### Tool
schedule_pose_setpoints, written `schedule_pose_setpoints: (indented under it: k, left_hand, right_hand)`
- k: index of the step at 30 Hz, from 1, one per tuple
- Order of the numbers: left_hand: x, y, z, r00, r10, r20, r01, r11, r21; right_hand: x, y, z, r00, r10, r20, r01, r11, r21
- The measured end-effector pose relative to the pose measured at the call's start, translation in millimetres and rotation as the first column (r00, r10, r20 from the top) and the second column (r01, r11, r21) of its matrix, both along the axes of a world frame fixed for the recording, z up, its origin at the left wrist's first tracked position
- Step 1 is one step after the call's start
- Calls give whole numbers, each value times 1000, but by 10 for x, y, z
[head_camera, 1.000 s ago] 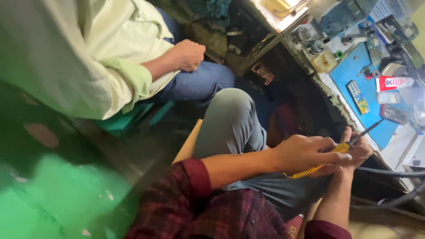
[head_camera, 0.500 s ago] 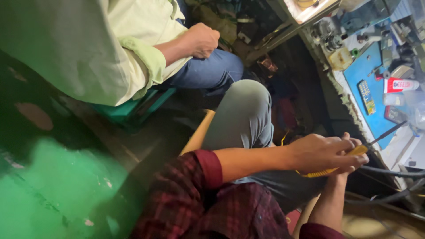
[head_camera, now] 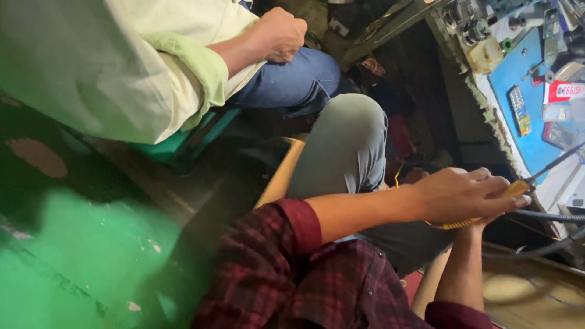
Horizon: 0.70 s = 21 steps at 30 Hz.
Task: The person sits in a chair holding a small circuit board in one hand and a soldering iron in the other, melting solder along the board's edge. They then set the iron down, open a plastic pouch, and take out a phone display to handle it.
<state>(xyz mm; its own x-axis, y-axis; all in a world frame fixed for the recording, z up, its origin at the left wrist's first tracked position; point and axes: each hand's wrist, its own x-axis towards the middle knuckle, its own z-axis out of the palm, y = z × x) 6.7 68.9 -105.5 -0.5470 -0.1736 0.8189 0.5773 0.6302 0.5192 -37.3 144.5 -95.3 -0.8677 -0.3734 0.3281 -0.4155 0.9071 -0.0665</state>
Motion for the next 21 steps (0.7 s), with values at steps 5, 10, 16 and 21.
schedule_pose_setpoints:
  k: [5,10,16,21]
  left_hand:
    - [-3,-2,58,977,211,-30,-212,977,-15]
    - [-39,53,155,981,190,38,-187,980,-67]
    - [-49,105,263,979,160,127,-132,971,-202]
    - [-70,64,341,921,310,235,-233,923,-305]
  right_hand:
    - [87,-110,-4,984,-68,-164,20,961,-277]
    - [49,510,158,905,357,-232,-280,910,307]
    - [-4,811,32,741,630,234,30,317,-948]
    - [-124,735,-27,798,519,307,-156,669,-726]
